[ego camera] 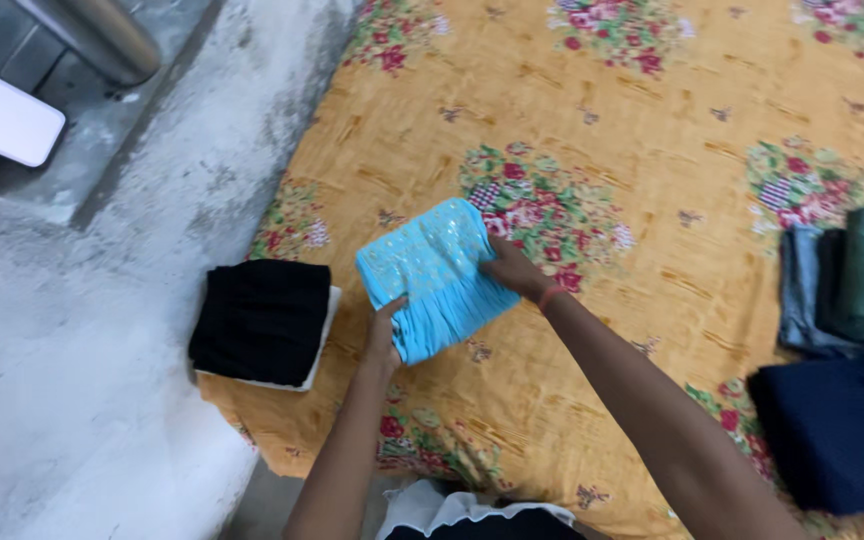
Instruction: The person smooths a floral bedsheet over a bed and then organizes various stacks of folded clothes by moving and stacking them on the bed.
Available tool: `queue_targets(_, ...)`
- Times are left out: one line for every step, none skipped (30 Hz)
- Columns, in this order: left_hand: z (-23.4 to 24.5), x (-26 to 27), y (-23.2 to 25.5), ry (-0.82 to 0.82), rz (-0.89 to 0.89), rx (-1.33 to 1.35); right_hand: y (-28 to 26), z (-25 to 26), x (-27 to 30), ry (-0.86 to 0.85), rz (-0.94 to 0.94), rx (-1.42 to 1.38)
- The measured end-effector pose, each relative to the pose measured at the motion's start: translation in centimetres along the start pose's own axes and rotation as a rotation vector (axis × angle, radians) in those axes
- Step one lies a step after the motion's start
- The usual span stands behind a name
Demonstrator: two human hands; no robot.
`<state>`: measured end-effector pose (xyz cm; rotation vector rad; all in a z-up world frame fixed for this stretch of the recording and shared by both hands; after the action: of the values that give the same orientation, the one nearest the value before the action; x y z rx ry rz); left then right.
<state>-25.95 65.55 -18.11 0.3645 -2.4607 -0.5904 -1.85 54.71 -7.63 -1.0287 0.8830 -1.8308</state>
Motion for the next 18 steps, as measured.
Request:
queue_targets(0.2,-0.2,1.4,-0.029,-0.041,0.073,-1.5,-0.4,-1.9,0.022,0.035,0.094)
queue_targets(0.5,-0.3,2.7,-0.020,-0.046,0.081,-2.5,-0.9,-3.8,0.009,0.036,0.096)
queue_targets(1.0,-0.2,5.0,0.005,-0.167,0.056,-4.1,-1.3,-5.6,0.034,0.075,0.183)
queue_targets(1.2,0.0,7.4,0.027,-0.286,0.028,-5.6,-1.7,-7.3,0.062,0.115,0.270)
queue_targets(1.3,-0.2,8.9,0.035,-0.289,0.034,-6.6,-2.4,-9.1,0.052,0.116,0.271)
queue_targets(1.9,-0.1,10.4,0.112,-0.320,0.037,-7.8,-2.9,-10.5,0.076,0.142,0.286)
queue_targets(2.4,-0.1,11.8,0.190,-0.349,0.040,-8.9,-3.3,-11.9,0.101,0.168,0.301)
queue_targets(2.6,-0.5,13.0,0.201,-0.350,0.048,-9.9,-4.0,-13.6,0.087,0.166,0.301)
queue_targets(2.9,-0.8,14.4,0.234,-0.383,0.061,-10.5,-4.5,-15.4,0.075,0.119,0.332)
queue_targets(3.4,-1.1,15.8,0.271,-0.418,0.073,-11.2,-5.1,-17.2,0.061,0.074,0.363)
queue_targets(3.8,-1.6,16.8,0.285,-0.421,0.081,-12.1,-5.7,-18.8,0.044,0.076,0.364)
queue_targets(4.2,-2.0,18.1,0.281,-0.472,0.082,-13.3,-6.0,-20.3,0.064,0.106,0.396)
queue_targets(4.7,-2.4,19.3,0.278,-0.524,0.082,-14.4,-6.4,-21.8,0.084,0.137,0.428)
queue_targets(5.6,-2.9,20.0,0.293,-0.522,0.087,-15.1,-7.0,-23.3,0.068,0.134,0.425)
queue_targets(6.3,-3.4,20.6,0.280,-0.545,0.097,-16.0,-7.5,-24.8,0.064,0.164,0.446)
queue_targets(7.1,-4.0,21.1,0.265,-0.566,0.105,-16.9,-8.0,-25.9,0.062,0.191,0.466)
queue_targets(8.2,-4.6,21.2,0.279,-0.563,0.109,-17.4,-8.5,-26.9,0.048,0.187,0.463)
queue_targets(9.2,-5.4,21.3,0.258,-0.558,0.138,-18.1,-8.9,-27.9,0.035,0.171,0.483)
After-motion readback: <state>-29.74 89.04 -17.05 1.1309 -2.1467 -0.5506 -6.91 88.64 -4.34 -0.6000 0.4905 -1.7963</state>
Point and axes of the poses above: each hand's wrist, its own x-axis away from the middle knuckle, its own z-axis out of the back of the hand, y = z × x, the point moved 8 cm from there along -x, towards the middle knuckle, and after that the axes turned 13 degrees about -y, right-handed, at the moved point
